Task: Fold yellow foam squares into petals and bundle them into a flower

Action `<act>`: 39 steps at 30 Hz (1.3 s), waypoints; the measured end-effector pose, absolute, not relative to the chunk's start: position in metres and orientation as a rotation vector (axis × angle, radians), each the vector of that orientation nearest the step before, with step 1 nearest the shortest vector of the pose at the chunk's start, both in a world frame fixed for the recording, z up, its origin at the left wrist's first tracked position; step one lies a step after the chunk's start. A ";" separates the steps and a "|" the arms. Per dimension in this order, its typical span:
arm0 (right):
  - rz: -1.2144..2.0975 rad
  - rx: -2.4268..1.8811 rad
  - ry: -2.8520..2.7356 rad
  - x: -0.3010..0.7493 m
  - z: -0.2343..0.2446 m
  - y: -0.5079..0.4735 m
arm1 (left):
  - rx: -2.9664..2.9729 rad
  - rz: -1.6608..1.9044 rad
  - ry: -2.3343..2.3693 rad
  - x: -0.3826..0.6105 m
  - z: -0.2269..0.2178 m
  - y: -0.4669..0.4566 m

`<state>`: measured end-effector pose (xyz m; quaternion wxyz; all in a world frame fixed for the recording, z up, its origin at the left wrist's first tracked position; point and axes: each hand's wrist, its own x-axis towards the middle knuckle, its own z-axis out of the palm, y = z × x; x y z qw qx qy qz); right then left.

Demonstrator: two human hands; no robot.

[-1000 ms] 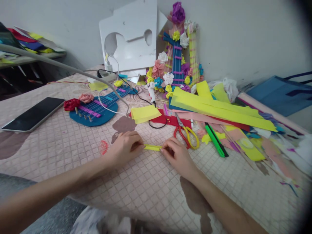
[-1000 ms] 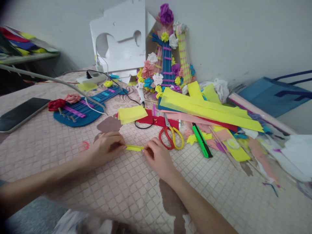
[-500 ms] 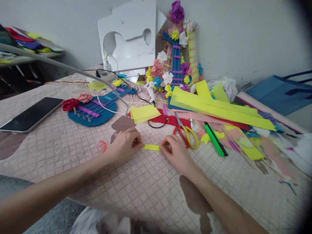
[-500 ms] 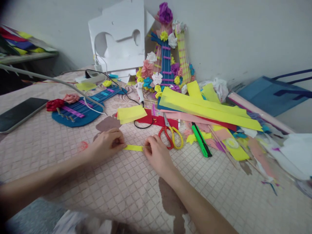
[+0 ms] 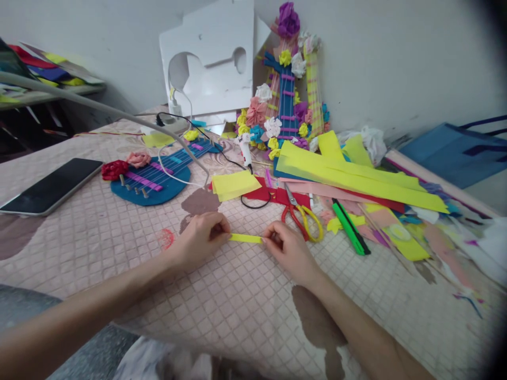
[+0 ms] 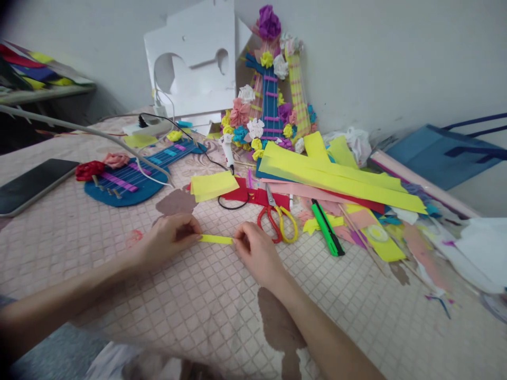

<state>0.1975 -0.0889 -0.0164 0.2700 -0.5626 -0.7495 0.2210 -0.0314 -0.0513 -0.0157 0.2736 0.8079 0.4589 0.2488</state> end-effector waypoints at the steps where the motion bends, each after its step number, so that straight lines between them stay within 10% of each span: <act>1: 0.627 -1.511 -1.996 0.198 -0.016 -0.089 | 2.147 0.662 1.239 -0.032 -0.016 -0.051; 39: 1.004 -1.367 -1.732 0.202 -0.003 -0.099 | 1.940 0.538 1.151 0.001 0.014 -0.063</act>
